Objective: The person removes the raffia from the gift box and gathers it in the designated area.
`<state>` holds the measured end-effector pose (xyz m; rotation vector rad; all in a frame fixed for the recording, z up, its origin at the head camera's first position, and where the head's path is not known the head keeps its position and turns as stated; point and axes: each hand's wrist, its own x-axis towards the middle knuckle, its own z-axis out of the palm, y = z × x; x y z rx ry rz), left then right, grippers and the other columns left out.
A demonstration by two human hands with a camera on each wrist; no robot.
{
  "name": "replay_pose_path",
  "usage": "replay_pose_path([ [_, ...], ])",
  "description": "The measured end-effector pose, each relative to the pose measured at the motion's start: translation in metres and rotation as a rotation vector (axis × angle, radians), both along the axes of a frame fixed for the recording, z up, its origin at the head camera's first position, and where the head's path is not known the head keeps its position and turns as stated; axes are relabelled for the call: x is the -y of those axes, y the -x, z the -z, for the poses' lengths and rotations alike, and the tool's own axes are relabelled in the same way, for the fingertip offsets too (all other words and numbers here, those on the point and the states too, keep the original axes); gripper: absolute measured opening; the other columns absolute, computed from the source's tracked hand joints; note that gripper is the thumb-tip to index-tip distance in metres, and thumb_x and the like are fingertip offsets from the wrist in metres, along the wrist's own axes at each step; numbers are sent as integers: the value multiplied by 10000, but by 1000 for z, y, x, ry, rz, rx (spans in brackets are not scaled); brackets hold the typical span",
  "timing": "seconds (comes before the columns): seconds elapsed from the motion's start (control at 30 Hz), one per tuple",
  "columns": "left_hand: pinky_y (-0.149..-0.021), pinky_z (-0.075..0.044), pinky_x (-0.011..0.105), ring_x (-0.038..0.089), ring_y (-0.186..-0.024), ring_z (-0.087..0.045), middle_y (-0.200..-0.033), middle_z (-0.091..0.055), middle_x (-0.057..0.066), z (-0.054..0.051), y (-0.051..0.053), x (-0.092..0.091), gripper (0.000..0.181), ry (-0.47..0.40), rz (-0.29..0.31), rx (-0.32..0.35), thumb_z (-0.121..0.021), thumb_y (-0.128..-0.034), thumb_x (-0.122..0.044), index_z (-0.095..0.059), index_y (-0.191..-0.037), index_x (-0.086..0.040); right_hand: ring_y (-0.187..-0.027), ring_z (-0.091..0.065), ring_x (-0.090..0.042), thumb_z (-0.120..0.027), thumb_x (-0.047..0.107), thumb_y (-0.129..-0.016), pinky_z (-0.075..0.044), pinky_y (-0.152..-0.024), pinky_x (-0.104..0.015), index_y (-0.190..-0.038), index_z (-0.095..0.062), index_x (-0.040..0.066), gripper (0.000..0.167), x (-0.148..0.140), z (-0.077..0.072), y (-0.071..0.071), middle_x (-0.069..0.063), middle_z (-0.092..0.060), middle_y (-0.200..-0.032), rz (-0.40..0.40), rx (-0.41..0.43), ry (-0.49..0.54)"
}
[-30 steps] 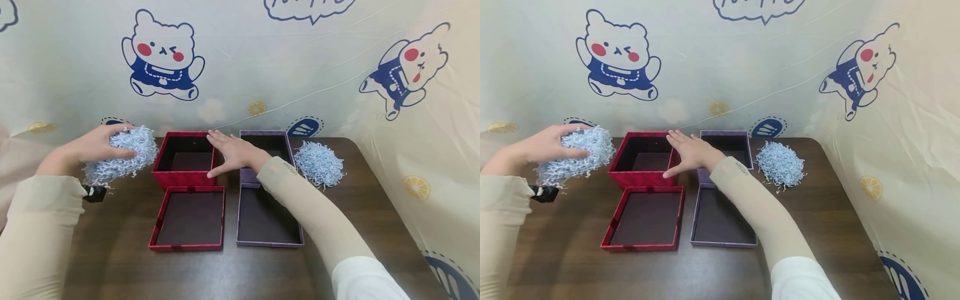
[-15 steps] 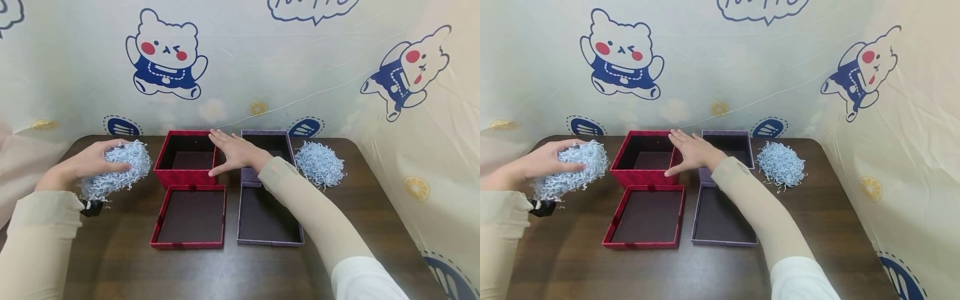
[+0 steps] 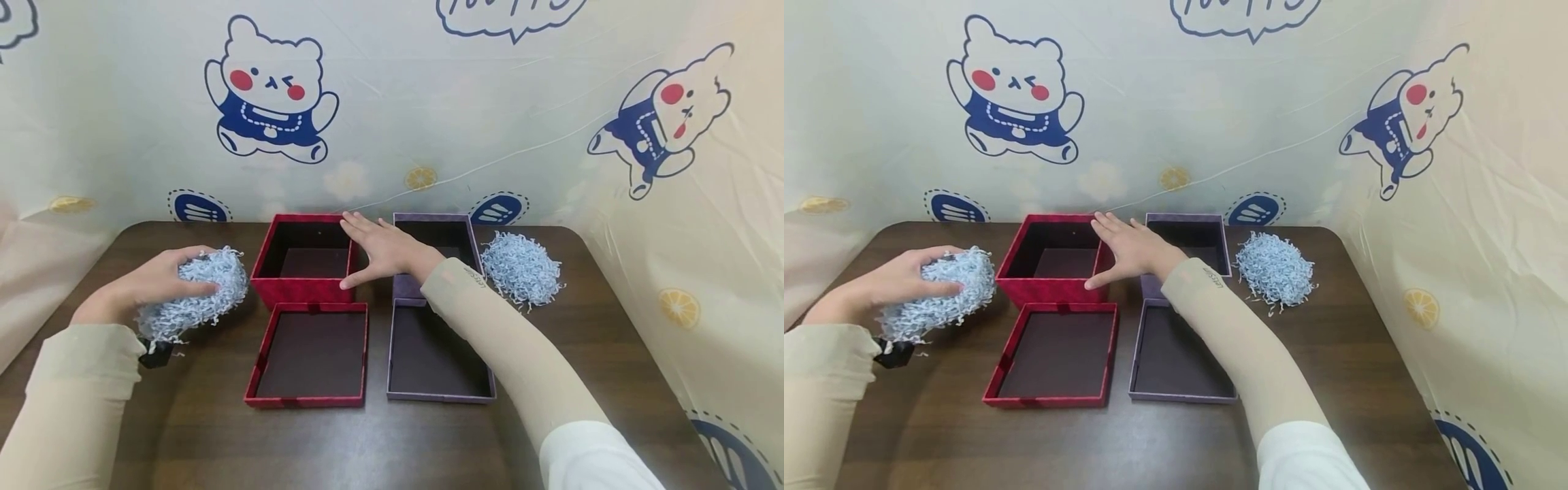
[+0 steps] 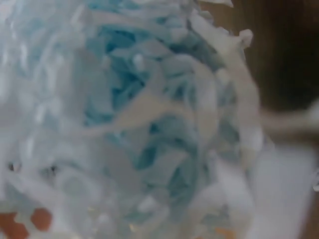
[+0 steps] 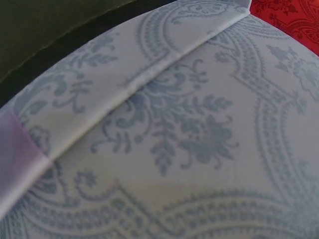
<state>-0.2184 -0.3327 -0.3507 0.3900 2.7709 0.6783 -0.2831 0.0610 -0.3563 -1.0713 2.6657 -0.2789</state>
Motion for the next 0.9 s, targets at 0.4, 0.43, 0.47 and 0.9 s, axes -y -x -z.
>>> replay_pose_path([
  [0.4,-975,-329,795,566,-1286,-377,-1448,-395,373,16,-3,6,766,42,-1,31,-690,-894,-411,-374,-1464,-9,-1565,66,-140,-583,811,-731,-12,-1266,-497,-1613,-27,193,1211,-1,1,-1,44,51,-1691,2,0,4],
  [0.43,-973,-331,794,570,-1286,-378,-1445,-398,375,17,-3,6,766,44,1,33,-690,-894,-411,-375,-1462,-4,-1565,66,-140,-583,810,-732,-12,-1266,-498,-1613,-28,193,1210,-1,1,-1,44,50,-1691,2,0,5],
  [0.47,-971,-334,793,571,-1285,-379,-1444,-398,376,18,-3,6,769,46,3,38,-690,-893,-414,-376,-1461,-3,-1565,65,-141,-582,809,-733,-12,-1266,-498,-1613,-29,193,1208,-1,0,-1,43,49,-1691,2,-1,6],
  [0.9,-960,-364,775,581,-1305,-373,-1452,-403,381,21,-3,3,766,49,23,95,-709,-875,-437,-413,-1450,-27,-1566,61,-151,-578,809,-737,-3,-1265,-497,-1613,-42,194,1198,0,1,-1,41,40,-1693,6,-7,3],
])
